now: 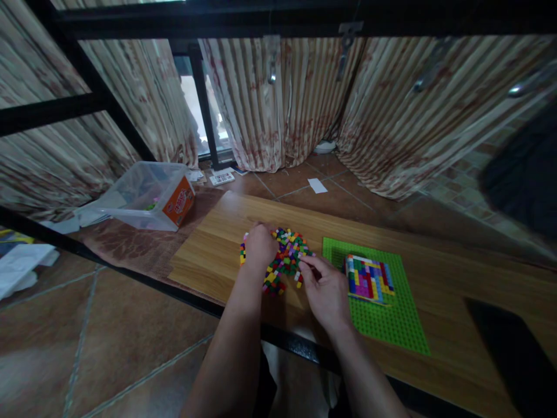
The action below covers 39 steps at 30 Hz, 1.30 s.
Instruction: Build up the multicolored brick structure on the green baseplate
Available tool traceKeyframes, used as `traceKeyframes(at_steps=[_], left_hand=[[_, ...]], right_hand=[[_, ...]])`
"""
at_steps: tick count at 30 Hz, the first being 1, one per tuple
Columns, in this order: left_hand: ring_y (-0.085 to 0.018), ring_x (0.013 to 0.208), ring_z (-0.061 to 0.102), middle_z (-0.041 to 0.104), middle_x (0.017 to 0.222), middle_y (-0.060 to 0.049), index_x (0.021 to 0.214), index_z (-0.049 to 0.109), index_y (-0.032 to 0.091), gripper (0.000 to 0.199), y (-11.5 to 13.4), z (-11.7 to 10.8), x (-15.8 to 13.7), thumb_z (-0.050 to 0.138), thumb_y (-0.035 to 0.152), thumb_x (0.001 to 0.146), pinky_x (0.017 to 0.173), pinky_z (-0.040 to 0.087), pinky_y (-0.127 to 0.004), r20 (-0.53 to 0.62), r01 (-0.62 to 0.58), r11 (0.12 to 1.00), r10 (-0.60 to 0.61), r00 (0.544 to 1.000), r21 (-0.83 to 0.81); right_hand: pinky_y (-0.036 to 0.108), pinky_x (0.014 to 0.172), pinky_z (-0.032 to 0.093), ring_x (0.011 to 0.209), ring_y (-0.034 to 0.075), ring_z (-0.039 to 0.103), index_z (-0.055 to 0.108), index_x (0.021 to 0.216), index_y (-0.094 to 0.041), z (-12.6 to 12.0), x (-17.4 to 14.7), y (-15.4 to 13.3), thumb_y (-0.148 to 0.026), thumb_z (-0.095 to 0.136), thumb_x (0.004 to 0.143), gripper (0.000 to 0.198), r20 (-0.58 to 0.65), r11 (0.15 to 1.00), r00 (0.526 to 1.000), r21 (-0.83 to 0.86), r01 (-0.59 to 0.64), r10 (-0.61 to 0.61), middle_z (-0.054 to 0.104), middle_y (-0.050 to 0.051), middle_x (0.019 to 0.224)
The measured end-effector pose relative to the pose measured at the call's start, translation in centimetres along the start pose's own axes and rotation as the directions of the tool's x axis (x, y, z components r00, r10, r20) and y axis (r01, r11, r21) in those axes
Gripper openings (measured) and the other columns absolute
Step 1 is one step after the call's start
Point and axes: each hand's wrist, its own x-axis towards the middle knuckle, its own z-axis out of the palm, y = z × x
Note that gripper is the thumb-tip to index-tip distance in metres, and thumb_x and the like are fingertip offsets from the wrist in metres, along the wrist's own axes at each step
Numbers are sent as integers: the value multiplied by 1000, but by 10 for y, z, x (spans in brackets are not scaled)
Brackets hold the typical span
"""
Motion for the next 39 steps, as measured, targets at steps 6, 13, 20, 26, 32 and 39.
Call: traceKeyframes(at_steps=[6, 13, 20, 26, 32, 39], left_hand=[[-21, 98, 67, 73, 104, -11, 95, 77, 16, 29, 2, -12, 0, 52, 10, 81, 90, 49, -28, -38, 42, 998, -43, 998, -48], [-12, 69, 62, 69, 77, -2, 83, 72, 14, 15, 13, -27, -22, 67, 24, 74, 65, 48, -22, 185, 196, 584, -78, 980, -788], [-9, 55, 58, 64, 62, 2, 77, 68, 13, 19, 32, -28, -41, 75, 22, 62, 51, 42, -17, 430, 416, 257, -1, 903, -872], [-9, 56, 60, 65, 64, 0, 80, 66, 13, 15, 35, -25, -48, 72, 23, 71, 52, 45, -18, 447, 393, 332, 105, 888, -858], [-8, 57, 55, 63, 66, 0, 76, 67, 13, 19, 30, -21, -47, 66, 31, 80, 54, 42, -18, 385, 266, 488, 163, 908, -832], [-7, 49, 42, 50, 56, 5, 65, 56, 16, 26, 23, -19, -48, 63, 36, 79, 50, 35, -20, 424, 313, 433, 189, 886, -845]], right_hand=[[34, 81, 53, 89, 21, 70, 73, 93, -21, -4, 2, -5, -29, 54, 89, 22, -13, 999, 1000, 31, 4, -3, 75, 8, 95], [33, 78, 53, 86, 20, 69, 73, 97, -20, -5, 4, -8, -35, 56, 89, 24, 15, 971, 991, 198, -132, 132, 75, 7, 95], [29, 66, 53, 74, 17, 68, 72, 100, -20, 0, 9, -8, -42, 66, 81, 30, 28, 802, 945, 521, -292, 326, 75, 3, 86], [30, 66, 53, 70, 17, 68, 73, 95, -21, -1, 10, -8, -39, 69, 78, 25, -10, 784, 949, 566, -253, 314, 76, 2, 81], [32, 74, 52, 80, 19, 68, 75, 90, -21, -4, 8, 0, -37, 65, 81, 21, -12, 878, 971, 429, -211, 239, 75, 4, 89], [32, 67, 52, 73, 19, 67, 76, 91, -22, -5, 7, 1, -40, 66, 79, 24, 101, 844, 957, 453, -287, 271, 75, 2, 80]])
